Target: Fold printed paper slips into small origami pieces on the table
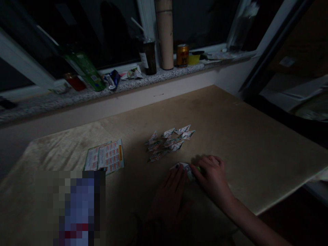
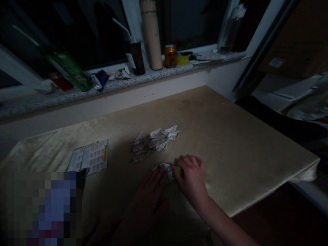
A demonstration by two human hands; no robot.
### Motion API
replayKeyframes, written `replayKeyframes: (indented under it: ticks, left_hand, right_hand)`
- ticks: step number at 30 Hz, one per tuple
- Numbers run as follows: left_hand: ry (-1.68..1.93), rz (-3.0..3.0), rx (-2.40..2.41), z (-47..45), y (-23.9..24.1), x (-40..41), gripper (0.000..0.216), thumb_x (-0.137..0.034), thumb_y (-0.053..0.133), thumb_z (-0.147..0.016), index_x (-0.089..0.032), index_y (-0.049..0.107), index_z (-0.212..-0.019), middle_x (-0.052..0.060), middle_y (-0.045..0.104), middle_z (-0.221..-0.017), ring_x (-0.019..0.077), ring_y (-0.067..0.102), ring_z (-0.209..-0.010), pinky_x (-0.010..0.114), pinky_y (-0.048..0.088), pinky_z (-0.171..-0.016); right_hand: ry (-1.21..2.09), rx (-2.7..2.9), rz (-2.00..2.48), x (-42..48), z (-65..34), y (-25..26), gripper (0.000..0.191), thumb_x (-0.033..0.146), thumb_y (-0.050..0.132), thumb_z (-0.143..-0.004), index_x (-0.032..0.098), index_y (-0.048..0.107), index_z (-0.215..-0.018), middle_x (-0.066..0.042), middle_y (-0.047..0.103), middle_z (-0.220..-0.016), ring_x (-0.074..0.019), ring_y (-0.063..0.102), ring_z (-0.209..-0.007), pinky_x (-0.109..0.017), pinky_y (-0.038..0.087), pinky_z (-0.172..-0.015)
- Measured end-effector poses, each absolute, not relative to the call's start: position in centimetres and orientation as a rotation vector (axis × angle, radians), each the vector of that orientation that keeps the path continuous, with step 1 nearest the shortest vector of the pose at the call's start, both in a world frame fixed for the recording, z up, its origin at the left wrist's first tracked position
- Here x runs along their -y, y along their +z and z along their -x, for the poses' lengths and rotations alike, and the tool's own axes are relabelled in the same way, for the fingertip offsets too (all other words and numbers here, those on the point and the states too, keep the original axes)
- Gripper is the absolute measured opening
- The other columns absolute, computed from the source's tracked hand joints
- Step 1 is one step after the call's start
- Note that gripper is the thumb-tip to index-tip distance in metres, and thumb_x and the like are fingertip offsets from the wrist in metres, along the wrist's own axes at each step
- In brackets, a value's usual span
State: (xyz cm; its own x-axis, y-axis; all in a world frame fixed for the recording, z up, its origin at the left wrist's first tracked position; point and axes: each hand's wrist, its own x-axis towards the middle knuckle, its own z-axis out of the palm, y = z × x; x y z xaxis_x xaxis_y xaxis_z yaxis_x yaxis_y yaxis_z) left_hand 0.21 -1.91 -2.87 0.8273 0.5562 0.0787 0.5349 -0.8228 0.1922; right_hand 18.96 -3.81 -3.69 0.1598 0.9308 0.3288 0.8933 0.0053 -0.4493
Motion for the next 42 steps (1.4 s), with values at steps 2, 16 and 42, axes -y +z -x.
replayKeyframes:
  ticks: [2, 16, 42]
  left_hand:
    - [0.151, -2.846, -0.845, -0.4, -2.7, 2.0, 0.069, -0.046, 0.040, -0.089, -0.010, 0.017, -0.143, 0.013, 0.020, -0.150, 0.0241, 0.014, -0.138, 0.040, 0.023, -0.111]
    - [0.137, -2.762, -0.915, -0.6, -2.6, 2.1, 0.071, -0.050, 0.043, -0.086, -0.011, 0.022, -0.142, 0.013, 0.020, -0.150, 0.0266, 0.018, -0.137, 0.043, 0.025, -0.109]
    - [0.205, -2.791, -0.914, -0.5, -2.8, 2.1, 0.079, -0.053, 0.044, -0.084, -0.007, 0.018, -0.143, 0.016, 0.021, -0.149, 0.0274, 0.019, -0.137, 0.042, 0.027, -0.108]
  right_hand:
    - [0.053, 1.762, 1.902, 3.7, -19.2, -3.8, 0.021, 0.033, 0.053, -0.086, 0.021, 0.060, -0.069, -0.003, 0.061, -0.074, -0.0223, 0.053, -0.081, -0.040, 0.028, -0.084]
    - [-0.100, 1.865, 1.986, 4.0, -18.9, -3.4, 0.018, 0.034, 0.052, -0.085, 0.020, 0.061, -0.079, -0.008, 0.063, -0.084, -0.0267, 0.053, -0.088, -0.048, 0.029, -0.093]
    - [0.857, 1.981, 1.378, 6.8, -21.3, -1.3, 0.053, 0.023, 0.053, -0.088, 0.029, 0.036, -0.138, -0.006, 0.039, -0.143, -0.0226, 0.031, -0.133, -0.047, 0.027, -0.109]
